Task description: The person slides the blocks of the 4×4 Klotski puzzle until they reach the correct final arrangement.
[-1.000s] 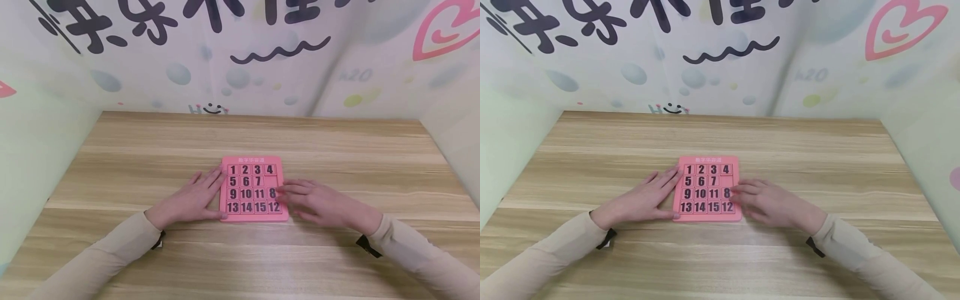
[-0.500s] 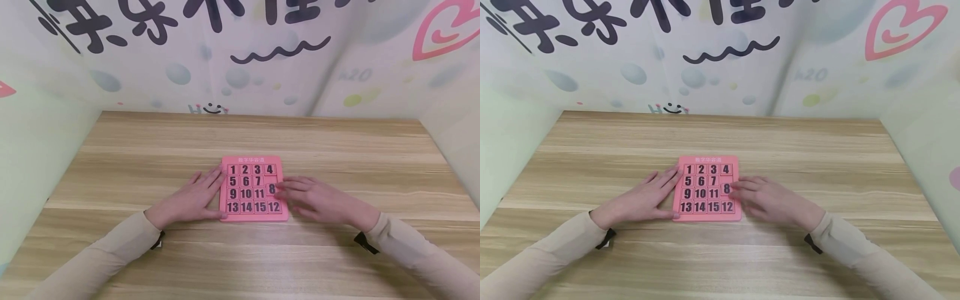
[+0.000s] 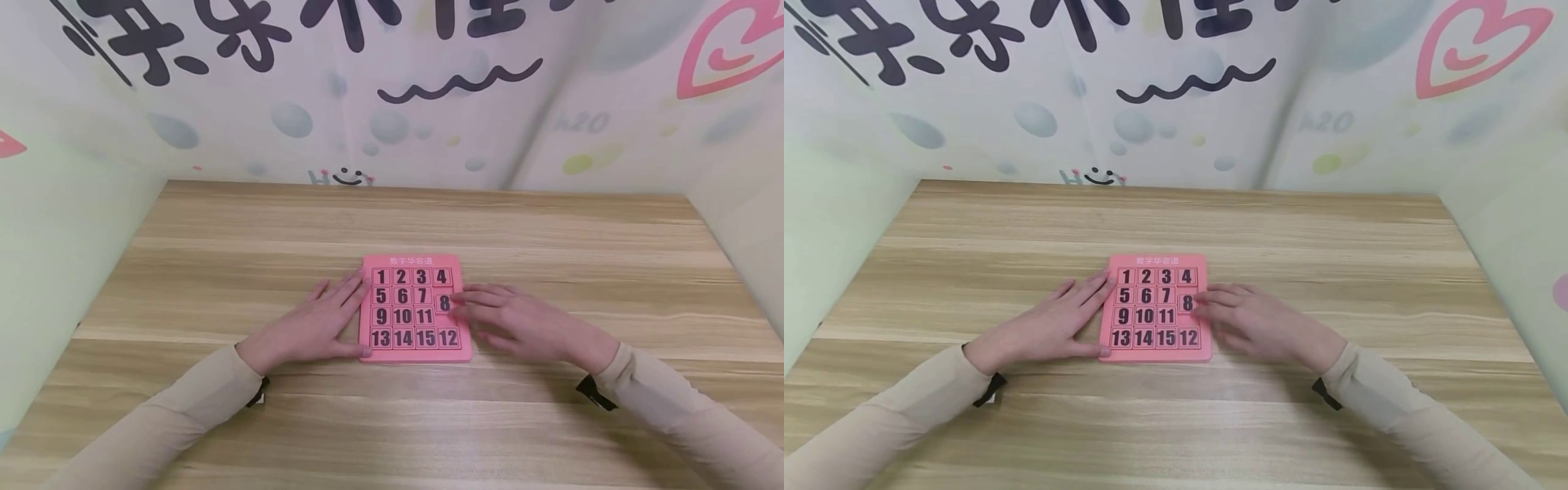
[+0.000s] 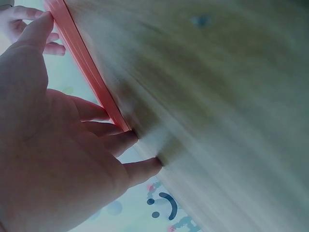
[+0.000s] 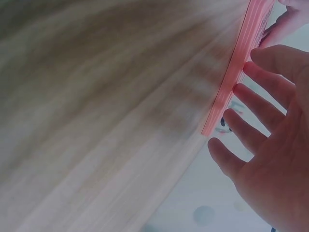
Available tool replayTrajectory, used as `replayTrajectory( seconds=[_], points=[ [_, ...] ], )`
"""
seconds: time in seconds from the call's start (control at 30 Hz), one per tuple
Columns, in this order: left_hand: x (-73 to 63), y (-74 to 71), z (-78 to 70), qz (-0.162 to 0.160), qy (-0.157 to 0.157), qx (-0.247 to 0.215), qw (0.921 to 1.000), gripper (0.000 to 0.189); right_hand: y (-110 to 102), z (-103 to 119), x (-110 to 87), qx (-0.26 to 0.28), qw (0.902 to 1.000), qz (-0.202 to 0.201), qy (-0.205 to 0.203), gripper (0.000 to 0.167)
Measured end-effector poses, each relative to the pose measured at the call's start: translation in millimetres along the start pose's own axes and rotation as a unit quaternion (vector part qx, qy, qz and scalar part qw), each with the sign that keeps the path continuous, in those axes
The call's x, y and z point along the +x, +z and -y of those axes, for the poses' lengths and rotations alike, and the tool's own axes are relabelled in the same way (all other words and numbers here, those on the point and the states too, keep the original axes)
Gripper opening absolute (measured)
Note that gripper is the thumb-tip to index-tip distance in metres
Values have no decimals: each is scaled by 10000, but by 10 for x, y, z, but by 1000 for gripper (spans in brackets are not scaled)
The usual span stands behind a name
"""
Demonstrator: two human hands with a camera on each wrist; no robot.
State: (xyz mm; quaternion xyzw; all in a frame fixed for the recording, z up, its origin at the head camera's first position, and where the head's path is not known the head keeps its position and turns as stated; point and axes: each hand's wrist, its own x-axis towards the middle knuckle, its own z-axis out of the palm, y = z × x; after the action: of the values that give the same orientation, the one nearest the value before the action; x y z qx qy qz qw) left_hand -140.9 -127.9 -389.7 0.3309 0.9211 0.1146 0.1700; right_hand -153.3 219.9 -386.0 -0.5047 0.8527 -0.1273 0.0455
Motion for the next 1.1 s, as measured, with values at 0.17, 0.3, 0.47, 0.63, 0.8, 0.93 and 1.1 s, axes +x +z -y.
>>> replayTrajectory(
  seconds=[0.17, 0.3, 0.47, 0.63, 0.8, 0.93, 1.1],
  points=[
    [4, -1, 4, -1, -9, -23, 10000, 104, 4, -21, 3, 2, 10000, -36, -3, 46],
    [5, -2, 5, 11, -18, -43, 10000, 104, 3, -32, 11, 9, 10000, -54, 0, 46],
    [3, -6, 5, 10, -16, -70, 10000, 104, 3, -41, 26, -48, 10000, -79, -20, 47],
    [2, -5, 8, -4, 6, -65, 10000, 104, -6, -42, 33, -158, 9997, 48, 162, 50],
    [4, 0, 11, -28, 19, -33, 10000, 104, -3, -46, 23, -125, 9997, 61, 218, 51],
    [7, 1, 10, -53, 34, 2, 10000, 104, 15, -52, 13, -121, 9997, -3, 196, 50],
    [5, 0, 8, -28, 22, -31, 10000, 103, 31, -48, -2, -97, 9995, 46, 281, 52]
  ],
)
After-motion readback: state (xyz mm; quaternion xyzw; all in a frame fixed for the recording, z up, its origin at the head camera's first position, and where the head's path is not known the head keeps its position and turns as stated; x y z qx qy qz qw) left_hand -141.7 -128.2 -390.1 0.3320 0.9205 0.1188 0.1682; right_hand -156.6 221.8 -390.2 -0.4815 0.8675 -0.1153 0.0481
